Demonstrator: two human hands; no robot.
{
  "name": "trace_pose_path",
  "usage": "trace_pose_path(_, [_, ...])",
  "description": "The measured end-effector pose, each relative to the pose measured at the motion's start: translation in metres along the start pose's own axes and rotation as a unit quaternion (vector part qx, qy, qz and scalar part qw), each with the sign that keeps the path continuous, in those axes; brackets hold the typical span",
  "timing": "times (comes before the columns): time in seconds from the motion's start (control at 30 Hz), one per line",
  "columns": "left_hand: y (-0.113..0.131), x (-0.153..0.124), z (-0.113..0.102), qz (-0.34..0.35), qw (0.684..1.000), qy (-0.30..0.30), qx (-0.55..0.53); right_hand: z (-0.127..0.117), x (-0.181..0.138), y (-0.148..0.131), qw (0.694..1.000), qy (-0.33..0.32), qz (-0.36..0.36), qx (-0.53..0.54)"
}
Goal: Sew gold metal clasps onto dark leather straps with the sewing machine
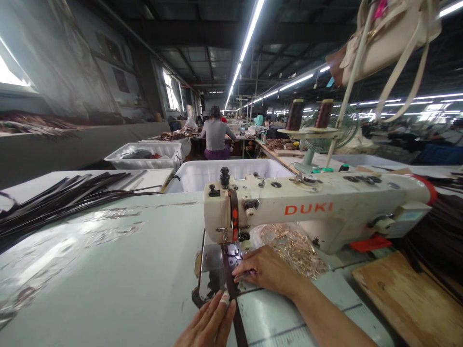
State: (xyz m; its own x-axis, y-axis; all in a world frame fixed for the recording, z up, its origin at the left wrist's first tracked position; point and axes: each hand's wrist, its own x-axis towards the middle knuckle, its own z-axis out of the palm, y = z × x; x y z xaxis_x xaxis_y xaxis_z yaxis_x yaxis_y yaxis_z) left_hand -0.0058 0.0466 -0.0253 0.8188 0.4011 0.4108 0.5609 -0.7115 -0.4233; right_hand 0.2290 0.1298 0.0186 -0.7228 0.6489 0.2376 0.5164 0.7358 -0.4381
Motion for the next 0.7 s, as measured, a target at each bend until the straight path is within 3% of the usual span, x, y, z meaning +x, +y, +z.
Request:
trace_pose_path(0.23, [-0.002,0.007,-0.006,-0.017,0.998,0.051,-0.016,0.004,0.0,0.002,1.0,0.007,-0.003,0.017])
trace_pose_path(0.53, [-0.005,0.013,-0.02,-0.005,0.999,0.018,-0.034,0.002,0.0,0.005,1.0,-0.001,0.009,0.029])
trace_pose_path(0.63, [-0.006,0.015,-0.024,-0.002,0.998,-0.007,-0.064,0.004,0.002,-0.005,1.0,-0.007,0.016,0.005])
trace_pose_path(0.7, [0.0,0.013,-0.026,-0.033,0.994,0.013,-0.1,-0.005,-0.001,-0.022,0.998,-0.01,0.026,-0.052])
